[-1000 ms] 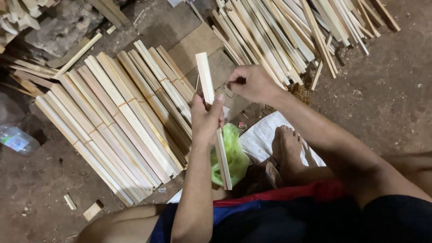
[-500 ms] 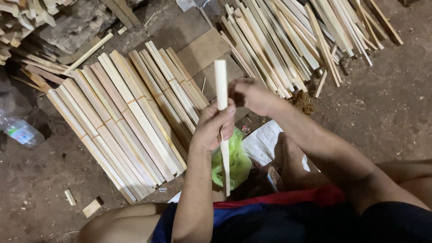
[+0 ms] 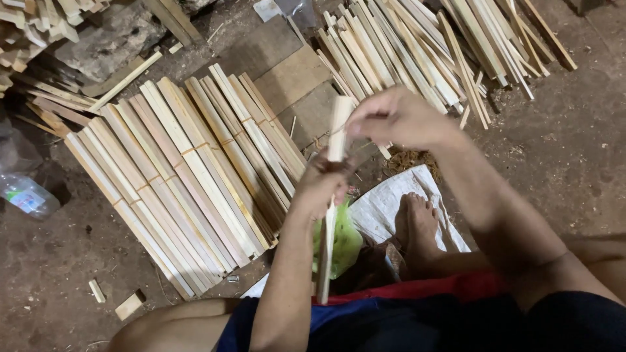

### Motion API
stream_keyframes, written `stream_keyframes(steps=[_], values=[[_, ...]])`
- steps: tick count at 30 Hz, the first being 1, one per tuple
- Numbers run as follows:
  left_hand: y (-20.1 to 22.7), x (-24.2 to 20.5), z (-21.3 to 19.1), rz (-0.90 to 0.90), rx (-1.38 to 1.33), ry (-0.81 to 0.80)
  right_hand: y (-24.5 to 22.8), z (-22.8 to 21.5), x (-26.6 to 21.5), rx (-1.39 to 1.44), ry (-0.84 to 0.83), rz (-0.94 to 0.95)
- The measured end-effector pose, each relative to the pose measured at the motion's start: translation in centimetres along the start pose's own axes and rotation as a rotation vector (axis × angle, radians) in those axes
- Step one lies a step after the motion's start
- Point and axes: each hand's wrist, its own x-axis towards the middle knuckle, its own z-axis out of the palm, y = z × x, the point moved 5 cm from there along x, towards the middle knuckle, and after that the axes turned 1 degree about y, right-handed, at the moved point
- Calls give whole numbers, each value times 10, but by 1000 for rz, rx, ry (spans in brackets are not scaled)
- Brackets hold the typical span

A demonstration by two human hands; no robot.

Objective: Bundling thin wooden strips together using rubber bands in a workshop environment.

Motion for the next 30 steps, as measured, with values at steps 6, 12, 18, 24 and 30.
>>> stream_keyframes(steps=[6,12,18,24,30], values=[[31,-8,-34,101,-689,96,-14,67,-9,-271,-239,-70],[24,-18,-25,290,-389,441,13,37,11,322,-147,234],[-2,-8,23,282,212,299,-11,-3,11,1099,-56,260],[-1,0,51,214,847,195,-34,-30,-1,1041,-210,34],[-10,-2,36,33,889,219,-36,5,-2,36,195,312]])
